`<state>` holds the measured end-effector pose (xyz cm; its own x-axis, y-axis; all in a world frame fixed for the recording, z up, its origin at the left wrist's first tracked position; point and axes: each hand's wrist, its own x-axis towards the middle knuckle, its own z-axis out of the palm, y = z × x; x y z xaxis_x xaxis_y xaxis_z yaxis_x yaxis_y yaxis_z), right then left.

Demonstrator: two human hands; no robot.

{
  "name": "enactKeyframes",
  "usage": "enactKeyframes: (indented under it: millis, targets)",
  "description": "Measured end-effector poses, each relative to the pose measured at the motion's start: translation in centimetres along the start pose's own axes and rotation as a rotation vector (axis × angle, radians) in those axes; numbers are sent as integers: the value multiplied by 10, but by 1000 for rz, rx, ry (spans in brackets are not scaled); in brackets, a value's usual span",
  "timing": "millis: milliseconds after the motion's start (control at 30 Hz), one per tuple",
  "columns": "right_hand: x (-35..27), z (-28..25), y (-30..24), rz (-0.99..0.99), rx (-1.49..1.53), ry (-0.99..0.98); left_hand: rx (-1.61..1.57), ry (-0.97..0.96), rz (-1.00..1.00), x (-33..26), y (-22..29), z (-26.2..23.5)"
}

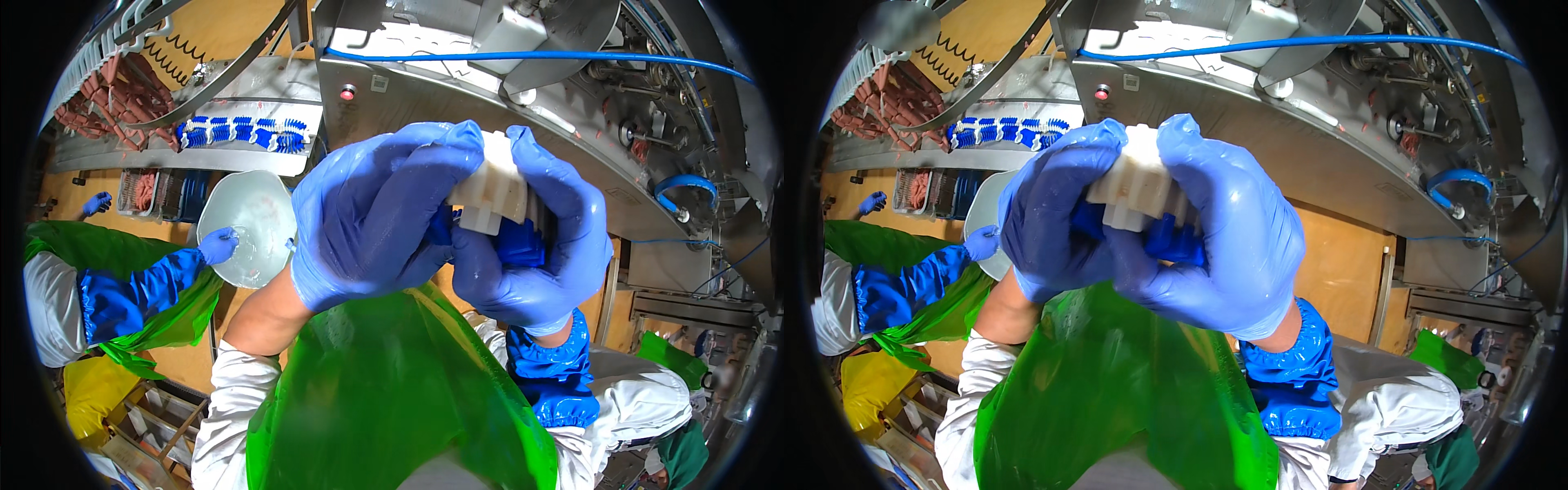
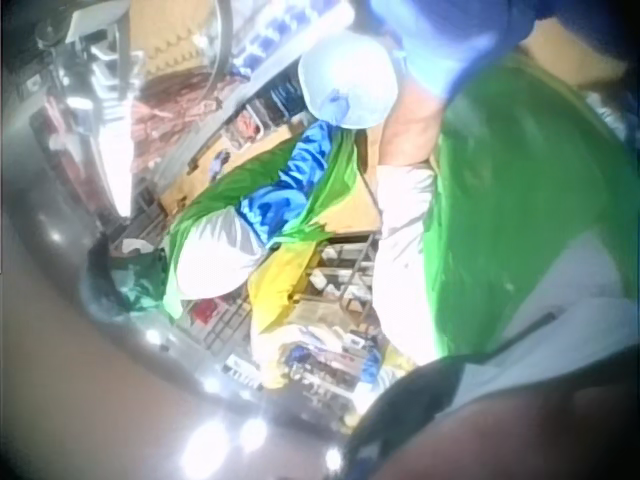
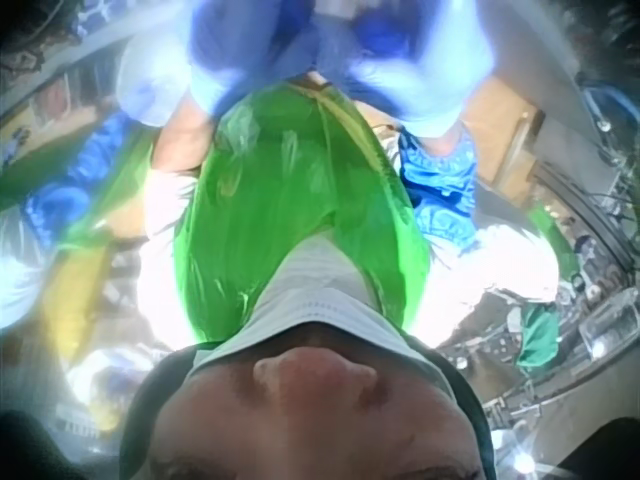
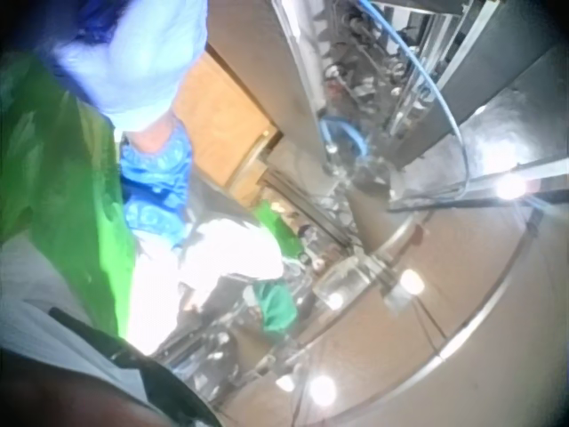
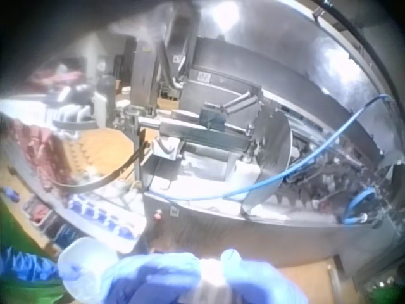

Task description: The person assembles a long chain of blue and white plastic components onto a metal rod on a machine. They connect individual pieces by hand, inspect the assembly, and use scissors to trim a small part. The person then installs the assembled chain onto the machine's rotating mechanism.

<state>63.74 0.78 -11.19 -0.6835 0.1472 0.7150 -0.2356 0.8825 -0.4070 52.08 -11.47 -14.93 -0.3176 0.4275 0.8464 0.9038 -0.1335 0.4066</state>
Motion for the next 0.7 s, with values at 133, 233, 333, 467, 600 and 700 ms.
enactKeyframes:
  millis: [133,233,333,467,600,700]
  targets:
    - [5,2,0,-112,-84,41,107,30,2,1,1,-1]
    - [9,3,3,-170,-89,56,178,70,38,4,1,1]
    - [11,-6,-1,-133,-89,-28,262,90,57,3,2,1]
    - [13,-9,5,-162,-45,5,301,90,80,6,3,1]
    - [27,-4,11,-239,-86,115,262,43,117,22,-4,-2]
    - [38,-8,12,-106,-140,92,178,19,131,40,-14,-2]
